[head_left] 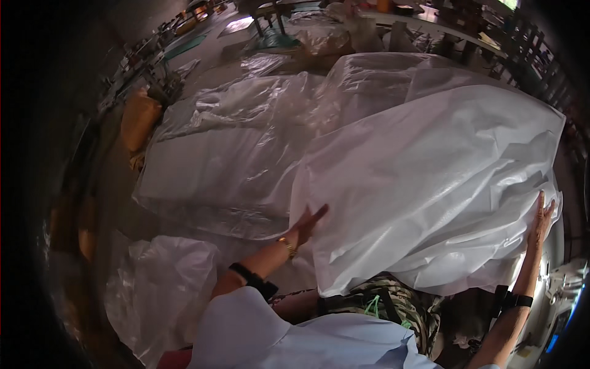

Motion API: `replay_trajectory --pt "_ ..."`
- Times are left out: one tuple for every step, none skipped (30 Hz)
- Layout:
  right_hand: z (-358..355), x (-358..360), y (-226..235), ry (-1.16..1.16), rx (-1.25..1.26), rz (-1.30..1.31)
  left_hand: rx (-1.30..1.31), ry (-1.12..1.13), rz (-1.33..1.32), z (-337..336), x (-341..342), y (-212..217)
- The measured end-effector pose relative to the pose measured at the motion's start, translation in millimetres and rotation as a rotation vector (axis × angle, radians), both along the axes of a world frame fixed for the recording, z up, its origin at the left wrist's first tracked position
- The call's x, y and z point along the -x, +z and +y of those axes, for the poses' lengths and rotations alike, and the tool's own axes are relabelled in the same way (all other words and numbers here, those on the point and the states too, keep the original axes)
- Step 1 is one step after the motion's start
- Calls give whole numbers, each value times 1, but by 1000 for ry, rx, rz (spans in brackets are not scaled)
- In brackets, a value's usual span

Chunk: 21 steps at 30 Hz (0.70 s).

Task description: The person is sewing large white plastic sheets using an industrial sewing machine.

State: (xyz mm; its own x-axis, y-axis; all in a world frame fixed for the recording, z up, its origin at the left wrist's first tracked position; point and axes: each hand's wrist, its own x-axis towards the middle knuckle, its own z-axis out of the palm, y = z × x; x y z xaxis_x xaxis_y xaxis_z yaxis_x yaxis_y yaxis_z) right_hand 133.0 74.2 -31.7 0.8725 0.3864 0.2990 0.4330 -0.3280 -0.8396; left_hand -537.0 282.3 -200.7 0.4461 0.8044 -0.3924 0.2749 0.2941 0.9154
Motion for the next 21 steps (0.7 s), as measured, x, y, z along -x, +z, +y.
replay_trajectory --pt "10 -3 -4 -22 107 -48 -17 -155 -111 18 2 -62" --pt "21 -1 -15 70 138 -92 -31 -320 -224 31 -3 -112" --pt "18 -2 -23 125 181 -145 87 -121 -274 27 -53 -90" --pt "16 -6 -27 -10 457 -367 208 77 -318 22 -96 -62" --pt "48 64 7 -11 735 -196 251 120 -349 22 -105 -50" --pt "45 52 -14 100 643 -345 268 78 -387 19 -120 -45" --pt "29 42 -37 186 560 -498 291 16 -434 17 -145 -40" --pt "19 46 -59 222 553 -557 308 -40 -467 12 -166 -40" --pt "14 52 -71 267 539 -617 325 -81 -489 6 -183 -39" --pt "13 89 -73 367 590 -779 336 -108 -503 -3 -195 -39" --pt "30 148 -70 410 596 -735 341 -112 -503 -13 -198 -42" --pt "30 178 -73 590 451 -511 348 -133 -508 -24 -207 -39" --pt "17 206 -87 598 620 -554 354 -172 -519 -33 -219 -35" --pt "47 275 -24 626 932 242 355 -149 -503 -41 -214 -39" --pt "27 292 -104 679 886 -612 346 -204 -514 -49 -232 -31" --pt "-6 255 -138 820 719 -353 344 -252 -521 -58 -244 -24" --pt "7 299 -92 974 531 -85 350 -251 -510 -63 -238 -31" --pt "9 311 -93 948 519 -94 346 -239 -496 -70 -226 -34" --pt "11 316 -100 986 420 -92 346 -229 -481 -77 -217 -35" --pt "11 320 -106 1012 326 -93 347 -217 -470 -80 -202 -37" --pt "7 323 -103 1024 234 -103 350 -217 -465 -83 -197 -37"
